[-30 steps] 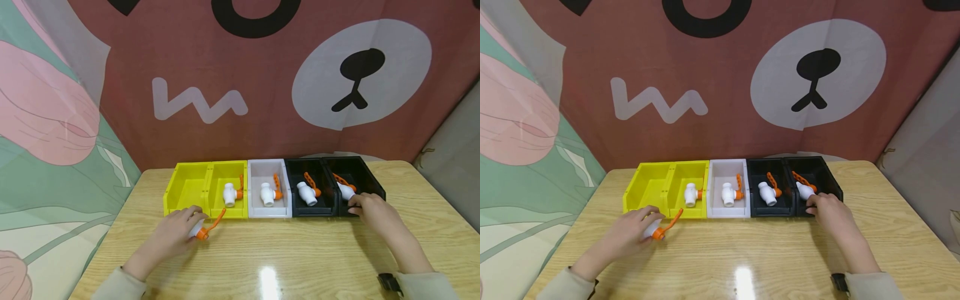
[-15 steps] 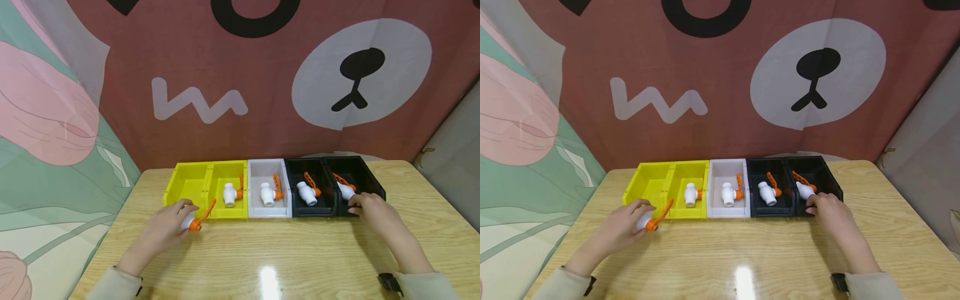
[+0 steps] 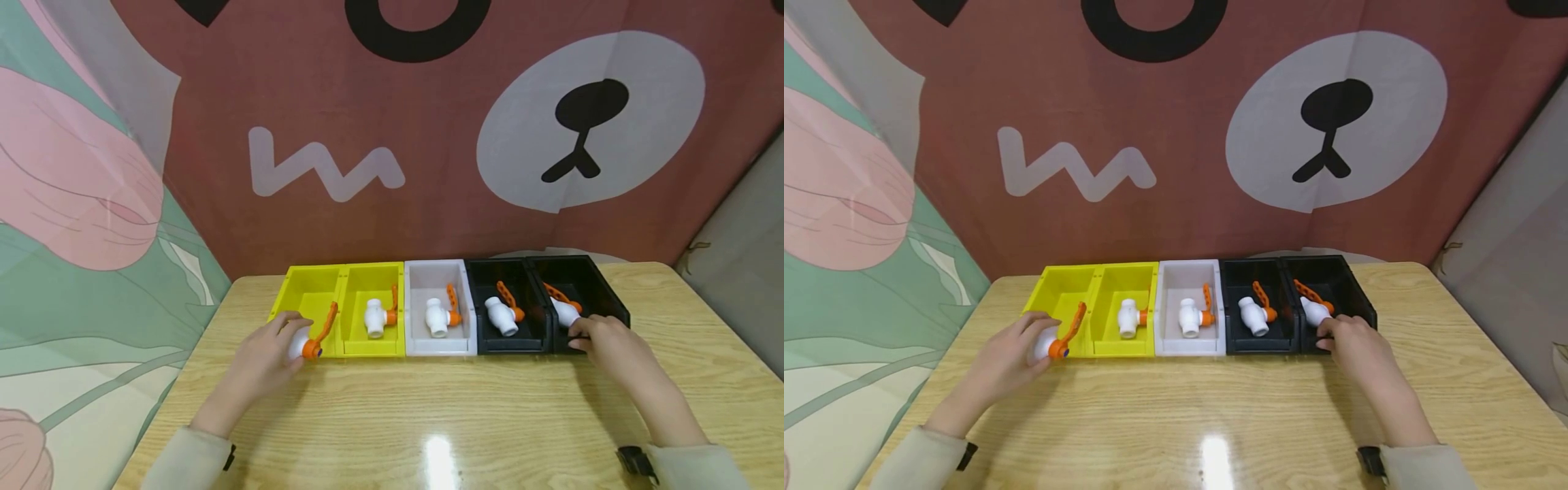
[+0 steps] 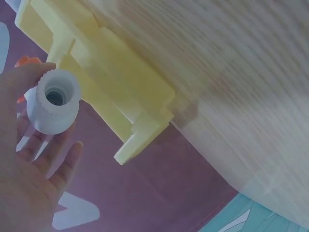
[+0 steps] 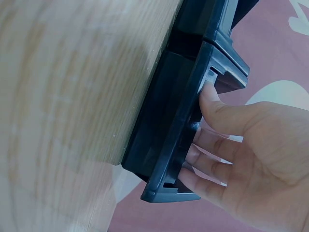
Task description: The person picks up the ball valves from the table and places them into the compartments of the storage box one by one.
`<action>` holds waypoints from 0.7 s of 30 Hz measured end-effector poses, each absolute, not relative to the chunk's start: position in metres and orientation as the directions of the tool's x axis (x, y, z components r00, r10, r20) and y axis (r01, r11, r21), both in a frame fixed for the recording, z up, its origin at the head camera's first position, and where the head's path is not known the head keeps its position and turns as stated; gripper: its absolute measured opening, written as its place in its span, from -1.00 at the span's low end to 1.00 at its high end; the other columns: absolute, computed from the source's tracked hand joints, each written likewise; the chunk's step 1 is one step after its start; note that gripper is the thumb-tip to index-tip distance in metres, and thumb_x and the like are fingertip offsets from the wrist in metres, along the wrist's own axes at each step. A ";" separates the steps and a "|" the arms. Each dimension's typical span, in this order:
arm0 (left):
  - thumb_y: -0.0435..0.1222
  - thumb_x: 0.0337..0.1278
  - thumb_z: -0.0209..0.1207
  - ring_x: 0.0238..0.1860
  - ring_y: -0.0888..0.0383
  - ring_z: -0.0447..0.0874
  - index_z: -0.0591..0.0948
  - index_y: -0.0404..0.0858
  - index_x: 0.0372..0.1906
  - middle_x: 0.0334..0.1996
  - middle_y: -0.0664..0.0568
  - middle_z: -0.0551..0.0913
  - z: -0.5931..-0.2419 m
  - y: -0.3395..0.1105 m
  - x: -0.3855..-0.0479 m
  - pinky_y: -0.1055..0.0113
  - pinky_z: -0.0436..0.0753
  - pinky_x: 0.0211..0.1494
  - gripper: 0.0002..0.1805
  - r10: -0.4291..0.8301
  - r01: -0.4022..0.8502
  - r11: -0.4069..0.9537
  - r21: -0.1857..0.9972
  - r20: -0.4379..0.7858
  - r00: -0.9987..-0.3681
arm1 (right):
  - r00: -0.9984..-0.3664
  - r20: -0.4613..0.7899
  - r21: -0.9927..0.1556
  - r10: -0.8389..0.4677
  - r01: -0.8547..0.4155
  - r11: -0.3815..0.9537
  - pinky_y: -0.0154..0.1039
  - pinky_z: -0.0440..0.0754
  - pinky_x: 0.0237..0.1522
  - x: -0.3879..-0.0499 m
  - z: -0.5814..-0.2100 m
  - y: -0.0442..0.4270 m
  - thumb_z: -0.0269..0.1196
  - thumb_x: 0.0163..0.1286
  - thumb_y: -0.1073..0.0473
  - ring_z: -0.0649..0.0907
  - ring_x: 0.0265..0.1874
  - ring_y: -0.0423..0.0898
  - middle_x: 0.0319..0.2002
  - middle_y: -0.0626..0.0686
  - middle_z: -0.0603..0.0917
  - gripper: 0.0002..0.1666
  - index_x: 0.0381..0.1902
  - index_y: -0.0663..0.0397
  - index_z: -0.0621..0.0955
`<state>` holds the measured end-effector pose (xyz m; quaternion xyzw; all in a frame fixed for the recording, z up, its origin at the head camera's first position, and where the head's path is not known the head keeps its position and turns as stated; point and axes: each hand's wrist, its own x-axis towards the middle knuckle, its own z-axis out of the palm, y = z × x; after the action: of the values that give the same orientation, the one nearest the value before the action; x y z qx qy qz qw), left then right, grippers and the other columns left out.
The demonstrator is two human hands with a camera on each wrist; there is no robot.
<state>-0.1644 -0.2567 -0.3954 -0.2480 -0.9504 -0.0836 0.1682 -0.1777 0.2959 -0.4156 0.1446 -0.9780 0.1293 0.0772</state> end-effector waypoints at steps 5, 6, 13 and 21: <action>-0.31 -0.15 0.47 -0.05 -0.13 0.62 0.56 -0.26 0.14 0.07 -0.13 0.52 -0.396 -0.260 -0.172 -0.03 0.66 -0.08 -0.38 0.416 0.481 0.871 0.106 0.363 -0.834 | -0.944 0.196 -0.231 -0.265 -0.307 0.923 0.08 0.61 -0.35 -0.177 -0.416 0.295 0.45 0.16 0.27 0.60 -0.40 0.10 -0.43 -0.02 0.64 -0.89 -0.38 0.08 0.68; -0.31 -0.15 0.47 -0.05 -0.13 0.62 0.56 -0.26 0.14 0.08 -0.13 0.52 -0.396 -0.261 -0.173 -0.04 0.66 -0.08 -0.38 0.410 0.476 0.872 0.113 0.363 -0.837 | -0.944 0.196 -0.232 -0.267 -0.309 0.922 0.08 0.61 -0.35 -0.177 -0.416 0.296 0.45 0.16 0.27 0.60 -0.40 0.10 -0.43 -0.02 0.64 -0.89 -0.38 0.08 0.68; -0.31 -0.12 0.46 -0.14 -0.13 0.64 0.55 -0.26 0.15 0.08 -0.15 0.51 -0.397 -0.263 -0.180 -0.03 0.67 -0.16 -0.39 0.372 0.440 0.888 0.133 0.355 -0.858 | -0.939 0.210 -0.234 -0.272 -0.318 0.919 0.10 0.61 -0.34 -0.178 -0.416 0.295 0.45 0.15 0.27 0.60 -0.40 0.11 -0.42 -0.01 0.65 -0.88 -0.37 0.09 0.68; -0.29 -0.07 0.44 -0.15 -0.14 0.62 0.54 -0.27 0.18 0.11 -0.16 0.49 -0.396 -0.263 -0.193 -0.05 0.67 -0.16 -0.39 0.337 0.402 0.902 0.157 0.325 -0.884 | -0.943 0.197 -0.237 -0.267 -0.310 0.921 0.10 0.61 -0.34 -0.178 -0.415 0.296 0.44 0.17 0.28 0.61 -0.38 0.12 -0.42 0.00 0.65 -0.89 -0.37 0.09 0.68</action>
<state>-0.1932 -0.2631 -0.3961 -0.1918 -0.9641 -0.1107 0.1464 -0.1782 0.2958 -0.4154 0.1478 -0.9767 0.1334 0.0804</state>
